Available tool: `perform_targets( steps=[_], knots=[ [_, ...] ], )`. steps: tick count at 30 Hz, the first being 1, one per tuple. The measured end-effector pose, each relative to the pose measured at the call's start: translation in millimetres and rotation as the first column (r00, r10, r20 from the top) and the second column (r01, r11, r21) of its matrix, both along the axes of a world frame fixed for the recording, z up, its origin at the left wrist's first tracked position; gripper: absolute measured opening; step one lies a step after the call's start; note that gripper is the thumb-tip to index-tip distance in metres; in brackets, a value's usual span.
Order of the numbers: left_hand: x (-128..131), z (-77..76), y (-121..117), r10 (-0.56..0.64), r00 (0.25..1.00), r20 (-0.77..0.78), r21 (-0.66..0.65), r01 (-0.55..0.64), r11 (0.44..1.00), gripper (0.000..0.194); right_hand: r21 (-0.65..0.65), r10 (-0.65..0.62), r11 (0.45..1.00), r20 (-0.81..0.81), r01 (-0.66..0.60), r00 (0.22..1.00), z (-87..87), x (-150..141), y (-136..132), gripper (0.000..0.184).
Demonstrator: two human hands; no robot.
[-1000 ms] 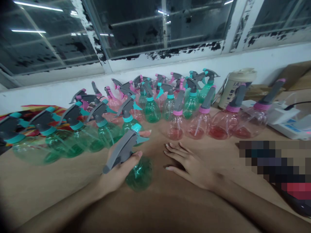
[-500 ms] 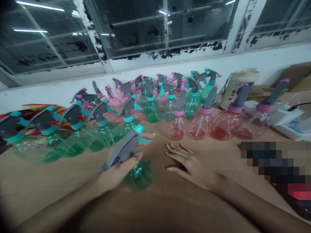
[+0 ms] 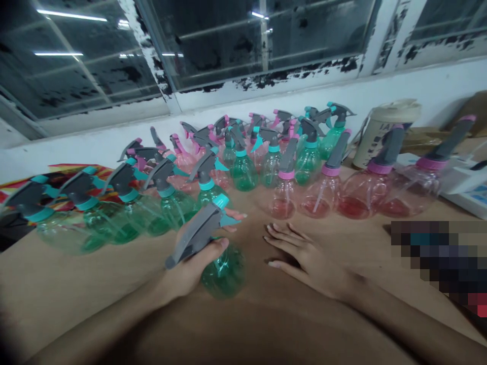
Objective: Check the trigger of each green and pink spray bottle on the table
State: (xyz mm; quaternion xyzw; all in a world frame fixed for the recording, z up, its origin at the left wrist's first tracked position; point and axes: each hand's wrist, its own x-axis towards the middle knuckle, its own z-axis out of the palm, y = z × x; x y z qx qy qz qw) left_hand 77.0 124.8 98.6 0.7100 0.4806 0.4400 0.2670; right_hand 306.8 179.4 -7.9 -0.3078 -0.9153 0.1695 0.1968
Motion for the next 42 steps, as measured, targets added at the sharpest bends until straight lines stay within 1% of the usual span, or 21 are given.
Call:
perform_targets(
  steps=[5, 9, 12, 14, 18, 21, 23, 26, 30, 35, 42],
  knots=[
    [-1.5, 3.3, -1.5, -0.001, 1.000, 0.013, -0.023, 0.001, 1.000, 0.014, -0.004, 0.001, 1.000, 0.009, -0.001, 1.000, -0.9, 0.2, 0.0, 0.054],
    [-1.1, 1.3, -1.4, 0.019, 0.999, 0.035, -0.045, -0.017, 0.999, 0.010, -0.010, 0.001, 1.000, 0.016, -0.001, 1.000, -1.3, 0.8, 0.7, 0.054],
    [-0.6, 0.7, -0.8, 0.001, 0.996, 0.085, -0.020, 0.001, 1.000, 0.006, -0.009, 0.007, 1.000, 0.019, -0.006, 1.000, -2.2, 1.5, 1.8, 0.055],
    [-1.0, 1.7, -0.3, -0.013, 0.998, 0.065, 0.001, 0.012, 1.000, 0.006, -0.006, 0.010, 1.000, 0.034, -0.010, 0.999, -2.6, 1.9, 2.3, 0.055],
    [-2.2, 2.2, 0.5, -0.002, 1.000, -0.027, 0.016, 0.003, 1.000, 0.014, 0.001, 0.005, 1.000, 0.048, -0.005, 0.999, -2.4, 1.8, 2.0, 0.054],
    [-1.6, -1.3, 0.2, 0.021, 0.999, -0.044, 0.000, -0.021, 1.000, 0.020, -0.006, -0.001, 1.000, 0.012, 0.001, 1.000, -1.8, 1.2, 1.2, 0.054],
    [-0.5, -3.6, -0.4, 0.040, 0.998, -0.046, -0.015, -0.040, 0.999, 0.025, -0.006, 0.001, 1.000, 0.002, -0.001, 1.000, -1.5, 1.0, 1.1, 0.054],
    [1.6, -4.3, -1.3, 0.058, 0.997, -0.045, 0.002, -0.058, 0.998, 0.033, 0.008, 0.009, 1.000, 0.007, -0.009, 1.000, -1.7, 1.2, 1.5, 0.054],
    [3.2, -2.1, -1.6, 0.068, 0.996, -0.048, 0.027, -0.067, 0.997, 0.033, -0.001, 0.022, 1.000, -0.009, -0.022, 1.000, -1.5, 1.2, 2.1, 0.055],
    [3.1, -2.3, -1.7, 0.060, 0.998, -0.024, -0.010, -0.060, 0.998, 0.041, 0.006, 0.011, 1.000, 0.014, -0.011, 1.000, 1.4, 0.2, 0.1, 0.055],
    [2.9, -4.1, -1.4, 0.049, 0.998, 0.027, -0.016, -0.048, 0.999, 0.041, 0.004, 0.010, 1.000, 0.038, -0.011, 0.999, -0.3, 1.2, 1.3, 0.055]
  ],
)
